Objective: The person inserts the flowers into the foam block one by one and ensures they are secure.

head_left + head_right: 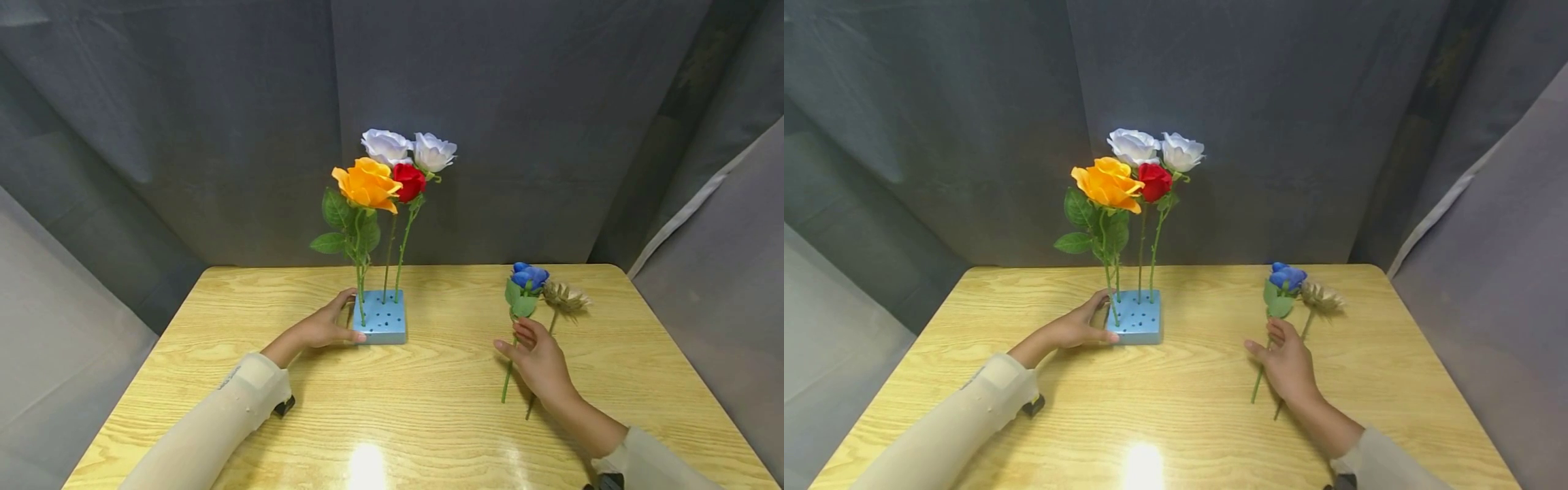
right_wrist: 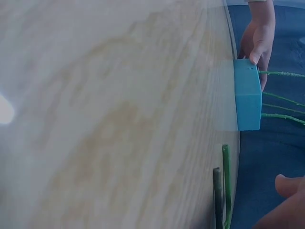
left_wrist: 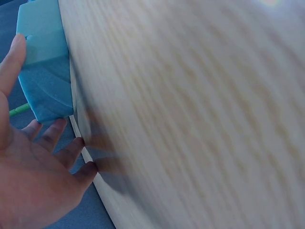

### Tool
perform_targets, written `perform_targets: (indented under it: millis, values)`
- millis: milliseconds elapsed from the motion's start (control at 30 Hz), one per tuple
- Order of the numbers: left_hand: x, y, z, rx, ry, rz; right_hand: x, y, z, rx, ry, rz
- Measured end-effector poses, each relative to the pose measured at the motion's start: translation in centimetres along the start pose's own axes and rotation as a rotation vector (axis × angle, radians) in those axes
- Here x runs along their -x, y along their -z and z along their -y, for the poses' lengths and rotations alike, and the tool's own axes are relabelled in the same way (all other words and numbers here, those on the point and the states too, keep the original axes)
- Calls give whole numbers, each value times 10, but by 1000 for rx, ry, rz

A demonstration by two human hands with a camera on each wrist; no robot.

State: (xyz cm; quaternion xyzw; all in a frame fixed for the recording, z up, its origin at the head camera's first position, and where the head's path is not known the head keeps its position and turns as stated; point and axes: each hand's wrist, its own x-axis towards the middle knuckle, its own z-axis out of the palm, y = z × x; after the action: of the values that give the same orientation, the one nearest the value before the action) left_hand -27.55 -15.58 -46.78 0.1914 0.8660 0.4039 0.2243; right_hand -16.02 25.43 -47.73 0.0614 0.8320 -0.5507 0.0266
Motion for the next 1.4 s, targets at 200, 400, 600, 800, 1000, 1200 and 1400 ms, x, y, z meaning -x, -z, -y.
perform_targets:
  millis: [200, 400, 600, 800, 1000, 1200, 1400]
  values:
    - [0, 0, -1, -13, 0, -5, -2, 0, -3, 28, -44, 2]
    - [-2, 0, 0, -13, -3, -5, -5, 2, -7, 67, -61, 21]
    - [-4, -1, 1, -15, -10, -1, -10, 4, -9, 156, -59, 39]
    - [-3, 0, 1, -9, -1, -1, -18, 6, -11, 227, -44, 39]
    - [-3, 0, 2, -5, -7, 2, -22, 6, -12, 273, -20, 61]
    - [-4, -1, 4, 6, -14, -3, -28, 8, -12, 340, -8, 88]
    - [-2, -1, 3, 13, -20, 0, -33, 12, -10, 359, -27, 103]
